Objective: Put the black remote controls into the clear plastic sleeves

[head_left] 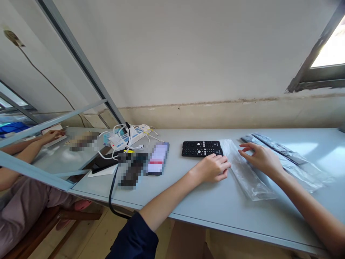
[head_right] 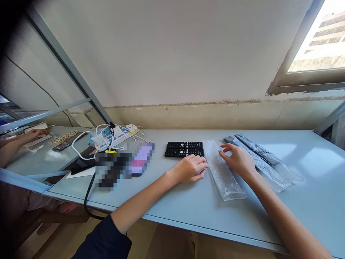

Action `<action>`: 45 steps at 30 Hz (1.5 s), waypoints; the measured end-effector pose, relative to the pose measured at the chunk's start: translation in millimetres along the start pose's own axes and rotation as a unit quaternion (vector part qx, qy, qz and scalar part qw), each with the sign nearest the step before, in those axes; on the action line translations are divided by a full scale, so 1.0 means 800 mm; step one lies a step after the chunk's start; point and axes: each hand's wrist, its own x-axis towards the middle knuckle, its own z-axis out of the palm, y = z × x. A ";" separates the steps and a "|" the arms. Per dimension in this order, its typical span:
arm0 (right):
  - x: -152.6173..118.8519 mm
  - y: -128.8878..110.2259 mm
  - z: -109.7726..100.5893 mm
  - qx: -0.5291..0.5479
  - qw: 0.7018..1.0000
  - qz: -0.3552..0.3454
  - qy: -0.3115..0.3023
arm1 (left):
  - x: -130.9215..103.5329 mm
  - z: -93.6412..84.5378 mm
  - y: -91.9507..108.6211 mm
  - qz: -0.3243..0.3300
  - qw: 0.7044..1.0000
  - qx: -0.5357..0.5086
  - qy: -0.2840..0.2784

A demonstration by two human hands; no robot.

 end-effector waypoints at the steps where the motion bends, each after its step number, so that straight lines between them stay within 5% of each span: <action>1: 0.000 0.000 0.000 -0.002 1.000 0.009 -0.005 | 0.000 0.000 0.001 0.003 1.000 -0.002 -0.001; 10: -0.001 0.004 0.005 -0.011 1.000 0.011 0.001 | 0.001 0.004 0.012 0.037 0.999 -0.038 -0.010; 45: 0.003 0.012 0.009 0.009 0.998 0.005 -0.059 | 0.002 0.003 0.011 -0.017 0.999 -0.026 -0.028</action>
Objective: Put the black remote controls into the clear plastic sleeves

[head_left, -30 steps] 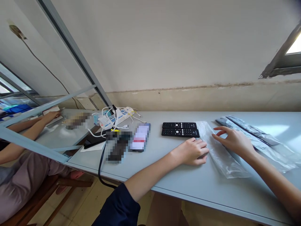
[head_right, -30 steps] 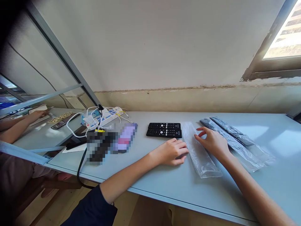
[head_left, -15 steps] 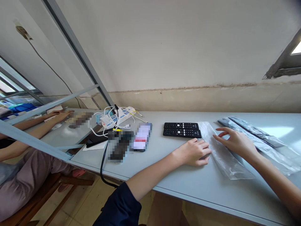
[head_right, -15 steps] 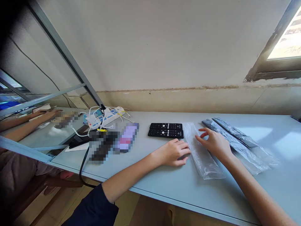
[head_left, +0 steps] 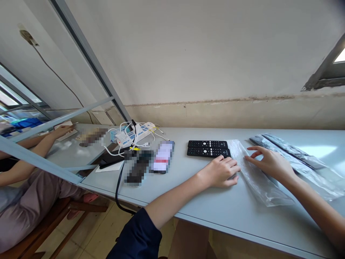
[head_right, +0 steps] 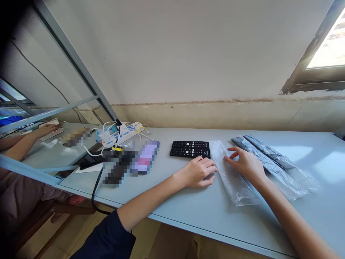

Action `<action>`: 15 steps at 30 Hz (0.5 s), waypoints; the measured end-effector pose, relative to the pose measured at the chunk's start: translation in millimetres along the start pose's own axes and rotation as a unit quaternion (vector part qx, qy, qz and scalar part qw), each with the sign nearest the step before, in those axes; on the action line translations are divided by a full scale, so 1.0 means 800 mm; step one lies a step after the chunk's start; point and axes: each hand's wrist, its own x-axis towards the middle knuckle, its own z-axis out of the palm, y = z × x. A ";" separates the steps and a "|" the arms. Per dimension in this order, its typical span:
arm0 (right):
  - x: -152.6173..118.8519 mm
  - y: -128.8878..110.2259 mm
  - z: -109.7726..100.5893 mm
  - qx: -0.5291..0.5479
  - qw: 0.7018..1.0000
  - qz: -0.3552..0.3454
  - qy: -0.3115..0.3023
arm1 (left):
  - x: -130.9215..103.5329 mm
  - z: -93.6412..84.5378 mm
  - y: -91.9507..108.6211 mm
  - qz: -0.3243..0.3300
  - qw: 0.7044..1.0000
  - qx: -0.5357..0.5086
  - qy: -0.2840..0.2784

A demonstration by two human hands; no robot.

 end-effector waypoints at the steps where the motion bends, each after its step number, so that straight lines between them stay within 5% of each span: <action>1: 0.000 0.000 0.000 0.001 1.000 0.000 0.001 | 0.000 -0.002 0.000 0.003 1.000 0.001 0.001; 11: -0.004 -0.015 -0.003 -0.032 0.998 0.025 -0.045 | 0.000 -0.009 -0.014 0.007 0.999 0.038 0.031; 15: -0.003 -0.015 -0.008 -0.042 0.995 0.003 -0.088 | -0.009 -0.036 -0.030 -0.046 0.989 0.066 0.123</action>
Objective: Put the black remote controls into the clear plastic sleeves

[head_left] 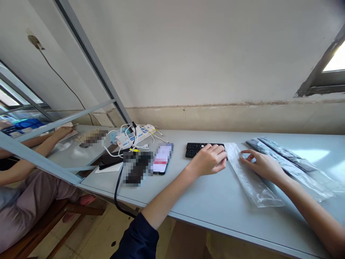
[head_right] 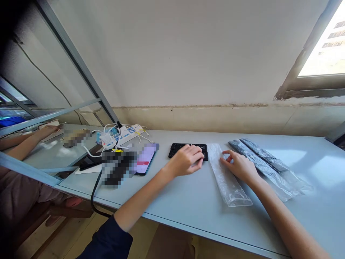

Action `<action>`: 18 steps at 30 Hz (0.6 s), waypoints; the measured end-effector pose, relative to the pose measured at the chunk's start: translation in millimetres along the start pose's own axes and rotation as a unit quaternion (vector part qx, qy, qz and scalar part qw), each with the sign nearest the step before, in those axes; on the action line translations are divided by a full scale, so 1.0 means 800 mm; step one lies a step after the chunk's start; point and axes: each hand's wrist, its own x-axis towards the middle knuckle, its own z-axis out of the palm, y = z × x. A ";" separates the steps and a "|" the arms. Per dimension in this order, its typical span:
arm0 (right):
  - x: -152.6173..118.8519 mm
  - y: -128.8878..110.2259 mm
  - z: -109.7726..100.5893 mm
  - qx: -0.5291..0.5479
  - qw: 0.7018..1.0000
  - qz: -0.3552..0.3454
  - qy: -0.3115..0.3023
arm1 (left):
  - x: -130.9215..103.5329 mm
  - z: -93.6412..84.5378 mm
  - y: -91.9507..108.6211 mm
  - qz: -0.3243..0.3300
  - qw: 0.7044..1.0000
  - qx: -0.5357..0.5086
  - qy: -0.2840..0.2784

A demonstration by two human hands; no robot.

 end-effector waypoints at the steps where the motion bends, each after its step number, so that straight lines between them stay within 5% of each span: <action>1: 0.000 0.000 -0.001 -0.001 1.000 -0.005 -0.006 | -0.003 -0.010 -0.002 -0.017 0.999 -0.003 0.040; 5: -0.001 0.000 -0.006 -0.006 1.000 -0.019 -0.024 | -0.036 -0.051 0.010 -0.093 0.976 -0.041 0.194; 8: -0.004 -0.004 -0.009 -0.019 0.999 -0.025 -0.036 | -0.090 -0.068 0.026 -0.179 0.958 -0.041 0.222; 14: -0.007 -0.014 -0.013 -0.038 0.997 -0.012 -0.061 | -0.217 -0.064 0.021 -0.423 0.885 0.116 0.156; 18: -0.004 -0.012 -0.010 -0.033 0.998 -0.008 -0.056 | -0.261 -0.060 0.013 -0.557 0.817 0.122 0.089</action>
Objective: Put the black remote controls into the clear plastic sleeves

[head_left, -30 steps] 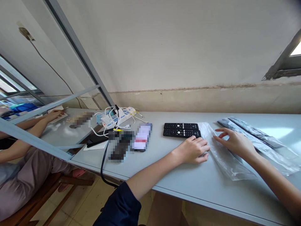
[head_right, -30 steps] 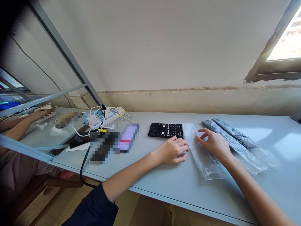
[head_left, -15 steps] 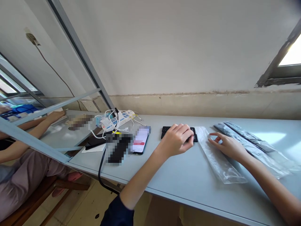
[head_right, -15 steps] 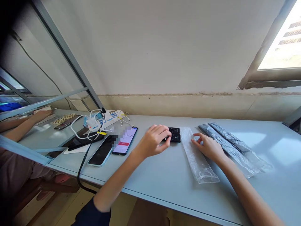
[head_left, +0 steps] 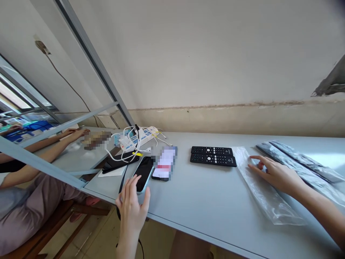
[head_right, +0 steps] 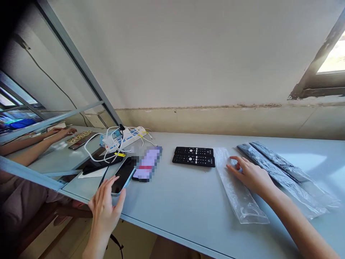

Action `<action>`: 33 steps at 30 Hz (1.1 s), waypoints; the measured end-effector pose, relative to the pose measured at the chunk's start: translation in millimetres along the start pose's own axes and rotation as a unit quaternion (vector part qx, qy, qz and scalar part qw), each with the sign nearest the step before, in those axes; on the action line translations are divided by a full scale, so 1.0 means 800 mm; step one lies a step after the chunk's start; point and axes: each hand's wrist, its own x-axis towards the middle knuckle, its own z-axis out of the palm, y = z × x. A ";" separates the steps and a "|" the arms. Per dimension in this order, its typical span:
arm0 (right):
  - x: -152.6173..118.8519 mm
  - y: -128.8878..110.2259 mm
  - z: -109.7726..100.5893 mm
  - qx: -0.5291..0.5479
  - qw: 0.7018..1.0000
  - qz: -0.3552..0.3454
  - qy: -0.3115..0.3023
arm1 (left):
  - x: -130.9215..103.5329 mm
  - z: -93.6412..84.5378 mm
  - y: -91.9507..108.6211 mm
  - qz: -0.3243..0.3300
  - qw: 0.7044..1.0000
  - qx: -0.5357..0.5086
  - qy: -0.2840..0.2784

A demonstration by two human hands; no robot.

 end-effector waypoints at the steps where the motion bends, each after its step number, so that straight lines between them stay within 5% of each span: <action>1: 0.001 0.001 0.001 0.002 1.000 0.001 0.002 | -0.001 0.000 -0.004 -0.018 1.000 -0.003 -0.018; 5: 0.003 0.001 0.002 0.012 1.000 0.006 0.004 | -0.003 -0.001 -0.008 -0.048 0.997 -0.034 -0.049; 16: 0.004 -0.003 0.007 0.034 0.999 0.022 0.021 | -0.004 0.007 -0.012 -0.107 0.993 -0.032 0.038; 23: 0.009 0.003 0.008 0.043 0.999 -0.003 0.026 | -0.003 0.010 -0.010 -0.109 0.992 0.013 -0.064; 33: 0.011 0.002 0.001 0.038 0.999 0.012 -0.005 | -0.004 0.006 -0.013 -0.090 0.991 0.026 -0.098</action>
